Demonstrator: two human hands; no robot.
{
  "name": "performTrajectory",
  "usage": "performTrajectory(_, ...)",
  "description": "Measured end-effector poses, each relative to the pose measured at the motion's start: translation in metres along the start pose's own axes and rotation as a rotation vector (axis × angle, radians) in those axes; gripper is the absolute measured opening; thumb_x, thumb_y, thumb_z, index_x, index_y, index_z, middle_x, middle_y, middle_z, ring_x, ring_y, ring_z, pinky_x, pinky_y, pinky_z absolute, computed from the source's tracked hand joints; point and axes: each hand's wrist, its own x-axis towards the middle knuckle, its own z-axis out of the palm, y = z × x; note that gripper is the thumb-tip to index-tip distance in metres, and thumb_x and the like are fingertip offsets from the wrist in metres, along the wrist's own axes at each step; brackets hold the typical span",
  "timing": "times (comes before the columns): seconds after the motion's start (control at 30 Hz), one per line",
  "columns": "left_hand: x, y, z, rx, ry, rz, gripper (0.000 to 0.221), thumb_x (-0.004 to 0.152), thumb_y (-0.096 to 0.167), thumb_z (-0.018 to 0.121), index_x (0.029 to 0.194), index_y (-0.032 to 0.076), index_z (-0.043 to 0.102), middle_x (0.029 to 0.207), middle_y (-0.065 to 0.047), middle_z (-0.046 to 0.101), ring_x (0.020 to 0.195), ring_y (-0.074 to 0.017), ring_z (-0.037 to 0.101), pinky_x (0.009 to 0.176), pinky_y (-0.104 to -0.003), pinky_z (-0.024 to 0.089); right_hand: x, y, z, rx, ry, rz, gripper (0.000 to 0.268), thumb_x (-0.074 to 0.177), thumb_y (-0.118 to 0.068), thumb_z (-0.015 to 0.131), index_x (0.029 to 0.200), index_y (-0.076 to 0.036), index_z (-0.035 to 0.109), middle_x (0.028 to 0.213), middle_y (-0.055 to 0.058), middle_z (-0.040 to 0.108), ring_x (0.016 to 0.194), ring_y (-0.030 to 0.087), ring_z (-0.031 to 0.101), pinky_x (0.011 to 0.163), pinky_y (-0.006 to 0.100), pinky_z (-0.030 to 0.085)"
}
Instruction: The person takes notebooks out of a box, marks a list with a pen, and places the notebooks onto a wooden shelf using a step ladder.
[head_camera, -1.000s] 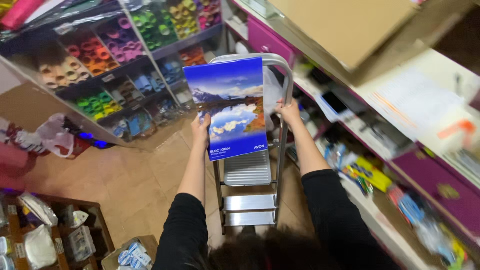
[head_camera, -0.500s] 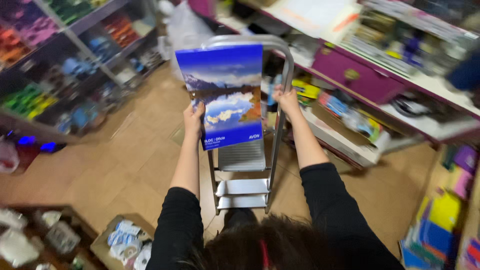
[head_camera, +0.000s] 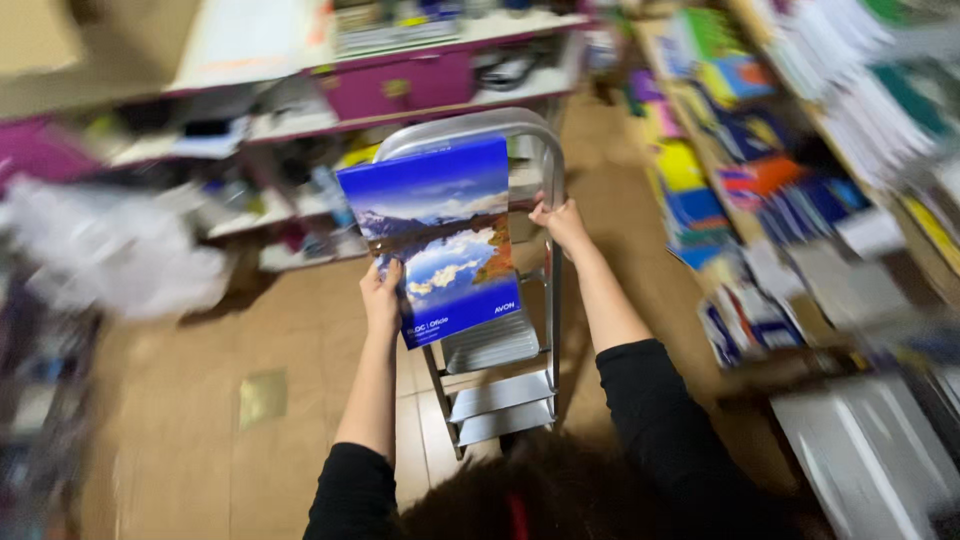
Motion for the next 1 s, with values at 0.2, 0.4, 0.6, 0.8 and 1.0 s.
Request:
performTrajectory(0.2,-0.043,-0.031,0.086,0.019,-0.287,-0.036,0.006,0.088,0.013,0.074,0.083,0.012,0.071,0.067,0.003,0.06,0.062,-0.0058,0.05,0.062,-0.019,0.043,-0.099,-0.021,-0.13,0.053,0.283,0.008,0.036,0.073,0.004,0.072,0.107,-0.001,0.065,0.09,0.007,0.063,0.082,0.013,0.061,0.078,0.023,0.05)
performTrajectory(0.4,-0.102,-0.057,0.189,0.007,-0.523,-0.123,0.006,0.087,0.012,0.074,0.083,0.011,0.071,0.068,0.004,0.061,0.063,-0.0049,0.049,0.062,-0.02,0.043,-0.188,-0.007,-0.251,0.032,0.57,0.003,0.04,0.072,0.006,0.074,0.11,-0.003,0.065,0.089,0.007,0.065,0.08,0.013,0.061,0.08,0.026,0.049)
performTrajectory(0.6,-0.151,-0.075,0.278,-0.092,-0.651,-0.242,0.011,0.087,0.014,0.073,0.078,0.012,0.067,0.06,0.004,0.057,0.052,-0.0035,0.047,0.051,-0.017,0.037,-0.237,-0.008,-0.328,0.018,0.773,-0.087,0.042,0.07,0.006,0.076,0.109,-0.006,0.067,0.084,0.004,0.067,0.076,0.011,0.061,0.081,0.027,0.048)
performTrajectory(0.8,-0.169,-0.058,0.324,-0.091,-0.707,-0.257,0.015,0.087,0.013,0.072,0.075,0.012,0.065,0.061,0.005,0.054,0.054,-0.0027,0.045,0.053,-0.015,0.034,-0.212,-0.005,-0.372,0.063,0.833,-0.127,0.036,0.069,0.004,0.079,0.101,-0.006,0.067,0.081,0.001,0.066,0.077,0.011,0.062,0.082,0.028,0.048)
performTrajectory(1.0,-0.179,-0.069,0.346,-0.07,-0.68,-0.24,0.011,0.087,0.013,0.073,0.077,0.012,0.067,0.064,0.005,0.057,0.057,-0.0025,0.046,0.056,-0.016,0.036,-0.169,-0.01,-0.412,0.033,0.804,-0.114,0.027,0.073,-0.002,0.08,0.097,-0.01,0.069,0.084,0.002,0.067,0.08,0.012,0.063,0.082,0.029,0.048)
